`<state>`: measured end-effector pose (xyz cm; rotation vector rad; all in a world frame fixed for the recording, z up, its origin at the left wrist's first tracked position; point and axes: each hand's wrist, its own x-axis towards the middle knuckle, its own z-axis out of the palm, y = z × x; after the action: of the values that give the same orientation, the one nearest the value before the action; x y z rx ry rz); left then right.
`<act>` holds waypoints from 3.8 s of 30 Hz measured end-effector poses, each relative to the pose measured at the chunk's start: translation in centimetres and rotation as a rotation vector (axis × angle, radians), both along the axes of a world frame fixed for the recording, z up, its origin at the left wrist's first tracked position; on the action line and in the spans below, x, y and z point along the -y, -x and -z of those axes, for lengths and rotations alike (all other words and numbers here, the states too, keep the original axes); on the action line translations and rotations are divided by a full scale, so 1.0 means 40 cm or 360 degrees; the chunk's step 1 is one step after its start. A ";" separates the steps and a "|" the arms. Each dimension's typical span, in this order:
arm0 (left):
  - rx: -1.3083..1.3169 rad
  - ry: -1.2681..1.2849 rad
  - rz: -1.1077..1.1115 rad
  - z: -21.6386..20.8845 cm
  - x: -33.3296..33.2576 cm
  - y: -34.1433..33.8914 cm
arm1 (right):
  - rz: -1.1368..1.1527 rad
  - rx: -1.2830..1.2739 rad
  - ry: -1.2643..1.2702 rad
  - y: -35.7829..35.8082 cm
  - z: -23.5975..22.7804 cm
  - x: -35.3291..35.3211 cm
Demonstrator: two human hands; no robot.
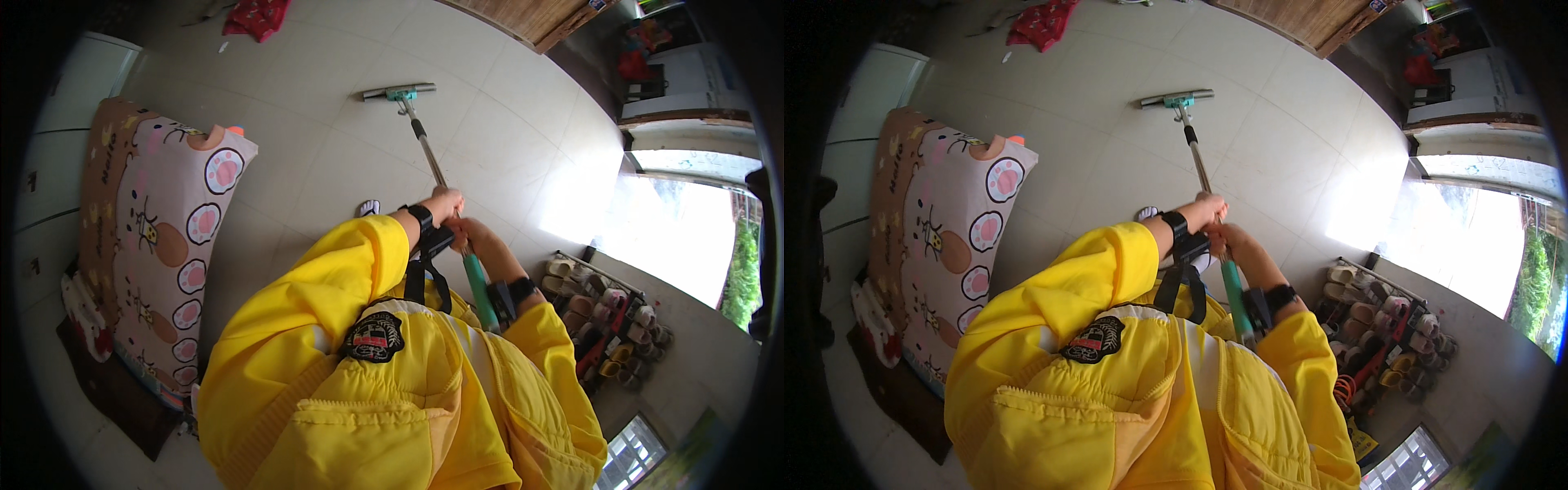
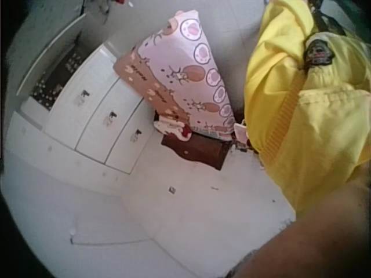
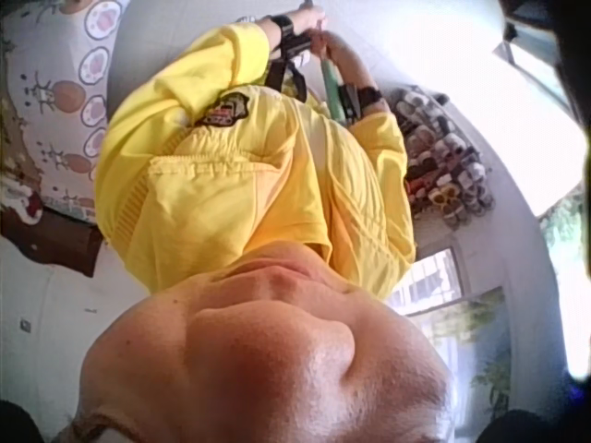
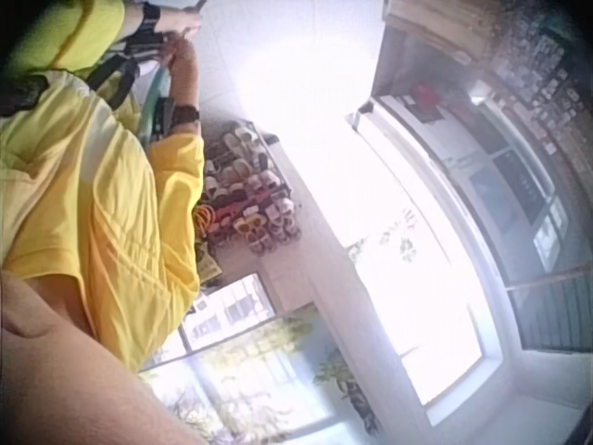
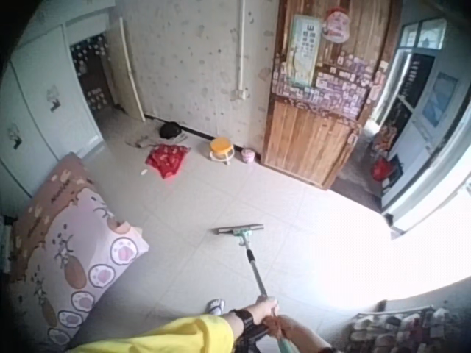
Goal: The person mops a tiled floor using a flat mop, moving it back and forth across the room. They reposition a pink plastic chair to mop underneath it and continue cleaning around furniture and a shoe rack.
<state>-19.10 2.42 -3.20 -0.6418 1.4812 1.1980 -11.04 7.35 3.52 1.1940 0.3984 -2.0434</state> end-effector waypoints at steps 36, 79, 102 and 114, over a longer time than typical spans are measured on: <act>0.0637 -0.0260 -0.0126 0.134 0.032 0.076 | 0.0005 -0.0044 -0.0041 0.042 0.046 0.013; 0.0793 -0.0264 -0.0097 0.062 0.061 0.187 | 0.0111 0.0035 -0.0153 0.132 0.045 0.065; 0.0858 -0.0268 -0.0152 0.107 0.026 -0.005 | -0.0064 0.0195 0.0141 -0.037 0.007 0.004; 0.0965 -0.0426 -0.0154 0.133 0.044 0.157 | 0.0082 -0.0049 -0.0129 0.104 0.053 0.038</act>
<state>-25.37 0.65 -8.50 -0.8085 0.7770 1.1172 -15.21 5.84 1.42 1.2339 0.4737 -2.1096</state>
